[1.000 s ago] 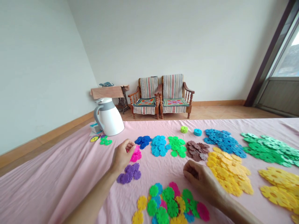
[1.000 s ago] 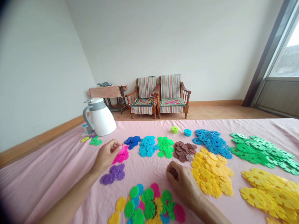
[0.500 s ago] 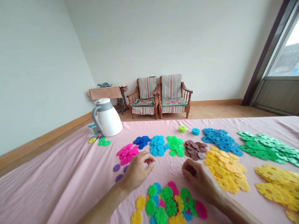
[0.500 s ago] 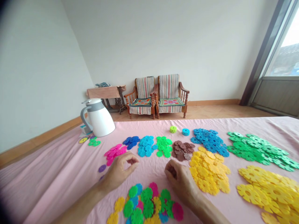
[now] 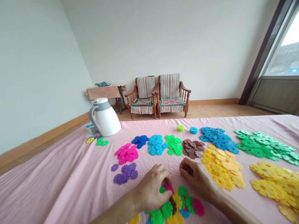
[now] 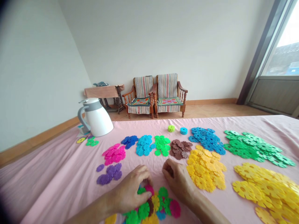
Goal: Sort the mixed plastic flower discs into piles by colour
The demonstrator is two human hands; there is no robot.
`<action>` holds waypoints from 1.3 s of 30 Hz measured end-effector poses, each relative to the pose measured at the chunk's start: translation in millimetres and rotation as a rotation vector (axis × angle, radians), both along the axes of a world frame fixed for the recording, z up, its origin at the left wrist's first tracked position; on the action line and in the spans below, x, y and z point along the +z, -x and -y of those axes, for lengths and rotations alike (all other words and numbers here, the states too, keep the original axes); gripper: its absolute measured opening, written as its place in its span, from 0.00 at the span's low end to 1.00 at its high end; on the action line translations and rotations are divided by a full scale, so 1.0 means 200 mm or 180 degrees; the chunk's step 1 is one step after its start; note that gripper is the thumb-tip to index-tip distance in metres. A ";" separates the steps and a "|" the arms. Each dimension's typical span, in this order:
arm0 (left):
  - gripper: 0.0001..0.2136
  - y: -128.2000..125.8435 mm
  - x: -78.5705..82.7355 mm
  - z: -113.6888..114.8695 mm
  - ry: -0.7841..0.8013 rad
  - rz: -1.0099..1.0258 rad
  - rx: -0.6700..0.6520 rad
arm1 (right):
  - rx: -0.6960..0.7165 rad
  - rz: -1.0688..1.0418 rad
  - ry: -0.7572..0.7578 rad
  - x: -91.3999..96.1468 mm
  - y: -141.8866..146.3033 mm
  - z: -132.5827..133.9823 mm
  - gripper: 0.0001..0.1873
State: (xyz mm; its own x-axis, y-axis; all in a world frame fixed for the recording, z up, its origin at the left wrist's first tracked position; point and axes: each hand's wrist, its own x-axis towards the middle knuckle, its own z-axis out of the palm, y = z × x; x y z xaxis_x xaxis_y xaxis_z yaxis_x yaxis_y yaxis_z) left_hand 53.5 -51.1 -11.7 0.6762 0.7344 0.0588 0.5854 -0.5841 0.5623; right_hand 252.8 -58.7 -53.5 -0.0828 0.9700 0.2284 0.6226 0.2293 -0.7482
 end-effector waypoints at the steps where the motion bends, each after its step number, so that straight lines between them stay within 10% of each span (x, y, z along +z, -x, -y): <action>1: 0.07 0.01 0.00 -0.01 0.0043 -0.0003 -0.0053 | 0.0002 0.0006 0.0005 0.00 0.00 0.00 0.06; 27: 0.15 0.12 0.07 -0.06 0.0251 -0.0159 -0.0915 | 0.0046 0.0024 0.0015 0.01 0.00 0.00 0.06; 39: 0.03 0.10 0.07 -0.05 0.0301 0.0090 -0.0357 | 0.0076 0.0016 -0.0012 0.00 -0.01 0.00 0.05</action>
State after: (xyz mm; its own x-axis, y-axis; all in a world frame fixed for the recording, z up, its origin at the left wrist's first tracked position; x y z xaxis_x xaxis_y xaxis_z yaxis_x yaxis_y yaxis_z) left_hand 33.1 -42.1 2.4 0.7534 0.6574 0.0132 0.5025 -0.5886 0.6332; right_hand 254.4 -58.4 -53.2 -0.1070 0.9669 0.2316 0.6206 0.2470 -0.7442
